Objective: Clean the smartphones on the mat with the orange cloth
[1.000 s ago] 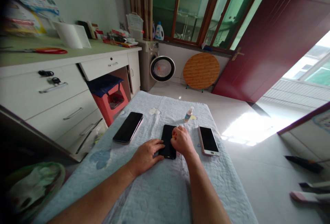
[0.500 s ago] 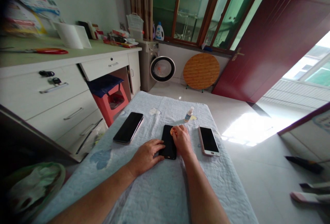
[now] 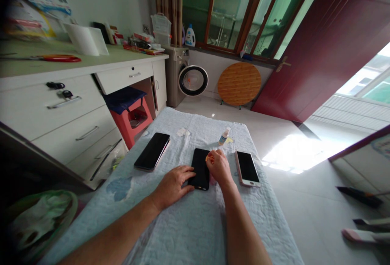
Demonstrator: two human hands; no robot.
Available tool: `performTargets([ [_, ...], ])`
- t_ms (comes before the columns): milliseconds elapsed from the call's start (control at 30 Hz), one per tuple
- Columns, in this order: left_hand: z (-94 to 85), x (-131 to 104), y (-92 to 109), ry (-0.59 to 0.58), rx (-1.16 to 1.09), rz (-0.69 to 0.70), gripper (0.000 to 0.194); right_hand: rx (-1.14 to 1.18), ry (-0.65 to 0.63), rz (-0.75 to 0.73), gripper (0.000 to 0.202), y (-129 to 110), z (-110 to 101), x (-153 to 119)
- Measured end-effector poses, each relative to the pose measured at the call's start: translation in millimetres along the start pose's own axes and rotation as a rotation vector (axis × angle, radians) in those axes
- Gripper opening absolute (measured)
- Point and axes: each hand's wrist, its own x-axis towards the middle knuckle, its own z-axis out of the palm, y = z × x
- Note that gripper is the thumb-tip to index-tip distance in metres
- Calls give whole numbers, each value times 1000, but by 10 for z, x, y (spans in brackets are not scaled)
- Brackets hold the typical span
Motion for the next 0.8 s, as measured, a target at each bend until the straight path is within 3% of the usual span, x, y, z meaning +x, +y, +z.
performTargets([
  [133, -6, -1, 3, -9, -7, -11, 35, 43, -128, -56, 12, -48, -135, 3],
  [333, -42, 0, 17, -29, -11, -23, 35, 86, -445, -65, 13, -184, -380, -23],
  [600, -24, 2, 3, -20, -12, -1, 35, 197, -775, 29, 11, -396, -456, -129],
  [700, -21, 6, -1, -20, -5, 4, 34, 194, -799, 37, 10, -415, -468, -134],
  [800, -24, 7, -2, -18, -1, 8, 33, 125, -695, -37, 13, -381, -442, -99],
])
